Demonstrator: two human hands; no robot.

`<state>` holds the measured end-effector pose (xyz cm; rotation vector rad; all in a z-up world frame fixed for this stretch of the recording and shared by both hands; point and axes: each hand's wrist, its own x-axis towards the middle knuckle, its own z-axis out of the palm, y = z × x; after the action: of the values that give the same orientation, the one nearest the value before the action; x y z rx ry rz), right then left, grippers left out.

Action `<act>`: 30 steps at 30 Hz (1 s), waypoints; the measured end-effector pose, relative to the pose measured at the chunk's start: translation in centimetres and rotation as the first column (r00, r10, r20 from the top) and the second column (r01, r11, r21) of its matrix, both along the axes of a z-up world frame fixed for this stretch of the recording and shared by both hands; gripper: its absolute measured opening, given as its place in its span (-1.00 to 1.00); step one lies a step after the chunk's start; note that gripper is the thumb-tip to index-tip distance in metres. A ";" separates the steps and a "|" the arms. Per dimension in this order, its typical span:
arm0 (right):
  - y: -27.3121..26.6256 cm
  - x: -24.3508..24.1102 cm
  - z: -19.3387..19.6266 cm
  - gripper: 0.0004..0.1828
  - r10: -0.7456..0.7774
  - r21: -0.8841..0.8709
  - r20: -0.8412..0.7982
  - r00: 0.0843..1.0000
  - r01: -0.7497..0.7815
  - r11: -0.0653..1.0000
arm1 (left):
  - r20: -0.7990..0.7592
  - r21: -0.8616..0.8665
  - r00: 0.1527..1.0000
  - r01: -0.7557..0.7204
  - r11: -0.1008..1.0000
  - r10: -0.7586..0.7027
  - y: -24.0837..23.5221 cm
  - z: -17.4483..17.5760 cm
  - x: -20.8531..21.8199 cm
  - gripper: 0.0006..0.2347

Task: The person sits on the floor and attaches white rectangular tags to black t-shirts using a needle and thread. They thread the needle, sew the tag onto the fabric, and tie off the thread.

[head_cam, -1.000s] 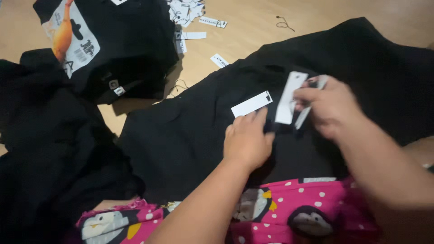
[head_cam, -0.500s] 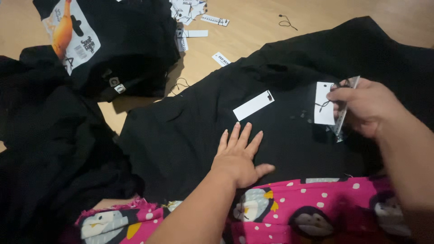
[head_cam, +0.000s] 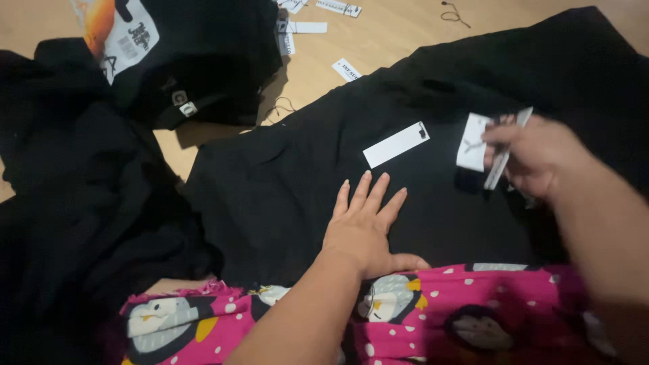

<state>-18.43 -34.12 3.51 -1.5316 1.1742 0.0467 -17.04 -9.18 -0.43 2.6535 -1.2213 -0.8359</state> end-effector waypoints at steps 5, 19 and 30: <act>1.4 3.9 2.6 -0.84 0.088 -0.016 0.165 0.982 -0.087 0.996 | 0.143 -0.003 0.990 0.007 1.000 -0.006 0.6 -1.8 0.6 -0.12; 4.2 18.6 6.7 -0.60 0.565 -0.493 -0.319 0.761 -0.642 0.587 | 0.006 -0.177 0.926 -0.371 0.912 0.378 -1.8 1.8 15.6 -0.31; 6.2 26.9 -3.5 -0.64 0.746 -0.520 -0.399 0.532 -0.802 0.294 | -0.360 -0.272 0.678 -0.734 0.623 0.641 -0.4 0.3 18.0 -0.38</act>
<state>8.44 -27.92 0.04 -2.6884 0.3270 0.3978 1.00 -9.54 -0.12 2.2837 -0.1860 -0.6271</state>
